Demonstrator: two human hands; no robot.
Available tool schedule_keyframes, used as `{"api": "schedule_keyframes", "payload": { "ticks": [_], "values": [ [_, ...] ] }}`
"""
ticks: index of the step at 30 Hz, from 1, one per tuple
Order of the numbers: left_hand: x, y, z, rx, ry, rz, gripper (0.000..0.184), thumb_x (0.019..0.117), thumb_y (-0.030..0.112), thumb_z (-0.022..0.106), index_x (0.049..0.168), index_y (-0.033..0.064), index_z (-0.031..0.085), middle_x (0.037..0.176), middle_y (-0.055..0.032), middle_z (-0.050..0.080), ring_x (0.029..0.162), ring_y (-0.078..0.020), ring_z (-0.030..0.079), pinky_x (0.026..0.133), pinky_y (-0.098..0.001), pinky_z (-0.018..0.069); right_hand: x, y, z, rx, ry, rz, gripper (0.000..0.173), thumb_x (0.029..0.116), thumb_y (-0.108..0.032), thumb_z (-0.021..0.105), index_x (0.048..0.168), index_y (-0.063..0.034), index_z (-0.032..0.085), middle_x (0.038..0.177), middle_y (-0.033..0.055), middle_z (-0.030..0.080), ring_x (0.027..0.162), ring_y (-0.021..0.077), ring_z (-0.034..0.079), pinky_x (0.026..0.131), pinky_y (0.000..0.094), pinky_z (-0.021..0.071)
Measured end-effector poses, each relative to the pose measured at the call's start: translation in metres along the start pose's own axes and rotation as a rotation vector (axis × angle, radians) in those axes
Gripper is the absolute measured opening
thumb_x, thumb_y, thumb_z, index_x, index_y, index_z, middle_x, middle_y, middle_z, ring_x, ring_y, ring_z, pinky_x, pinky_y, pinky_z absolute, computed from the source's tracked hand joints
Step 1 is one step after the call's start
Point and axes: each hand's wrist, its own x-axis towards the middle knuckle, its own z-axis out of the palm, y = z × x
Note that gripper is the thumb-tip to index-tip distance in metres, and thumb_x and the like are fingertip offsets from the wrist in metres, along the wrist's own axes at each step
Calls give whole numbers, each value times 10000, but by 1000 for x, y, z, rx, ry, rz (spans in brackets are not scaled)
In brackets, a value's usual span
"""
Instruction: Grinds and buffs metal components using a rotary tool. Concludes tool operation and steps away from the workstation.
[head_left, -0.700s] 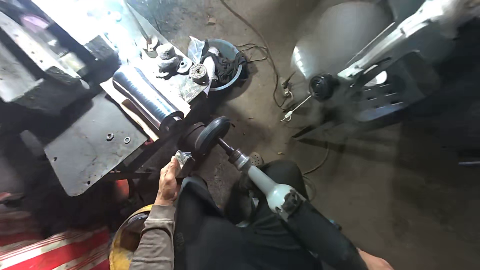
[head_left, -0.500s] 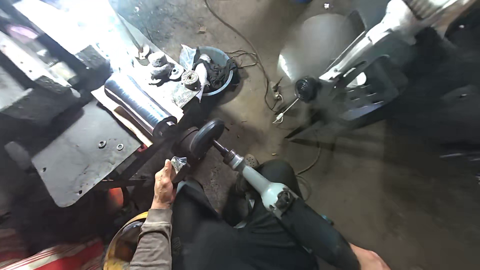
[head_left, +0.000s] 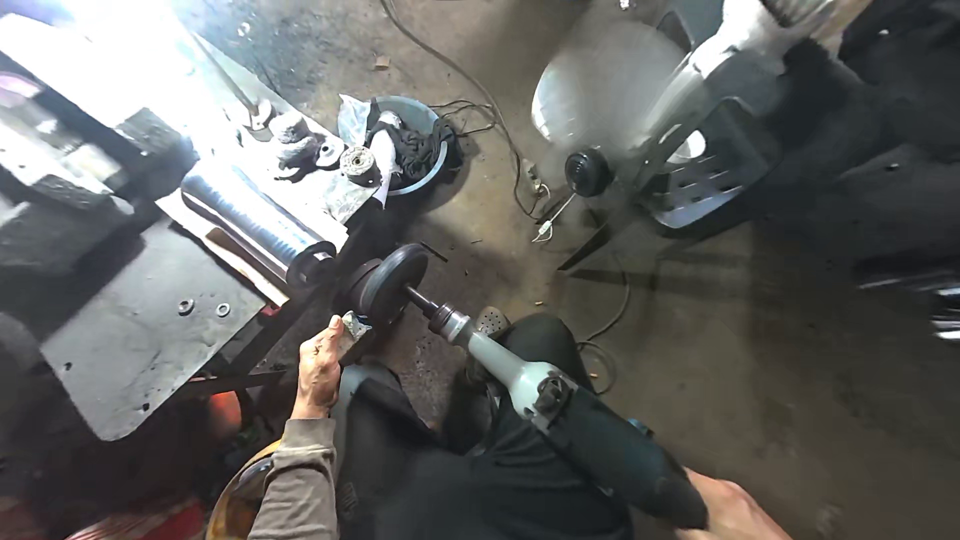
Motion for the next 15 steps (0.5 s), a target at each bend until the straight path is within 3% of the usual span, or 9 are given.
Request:
{"api": "schedule_keyframes", "payload": {
  "ticks": [3,15],
  "values": [
    [2,4,2,55,3,-10,446,1090,379,457,802,123,681,722,43,660,706,-59,657,698,-293,580,4,7,1,-3,-25,1,523,814,-340,822,1161,29,691,1016,253,733,995,436,714,898,665,531],
    [4,15,3,122,8,-47,434,1083,390,478,836,115,707,741,43,671,719,-52,660,704,-290,580,5,5,0,0,-34,21,526,799,-329,835,1157,30,693,1019,249,734,995,432,714,904,663,530]
  ]
}}
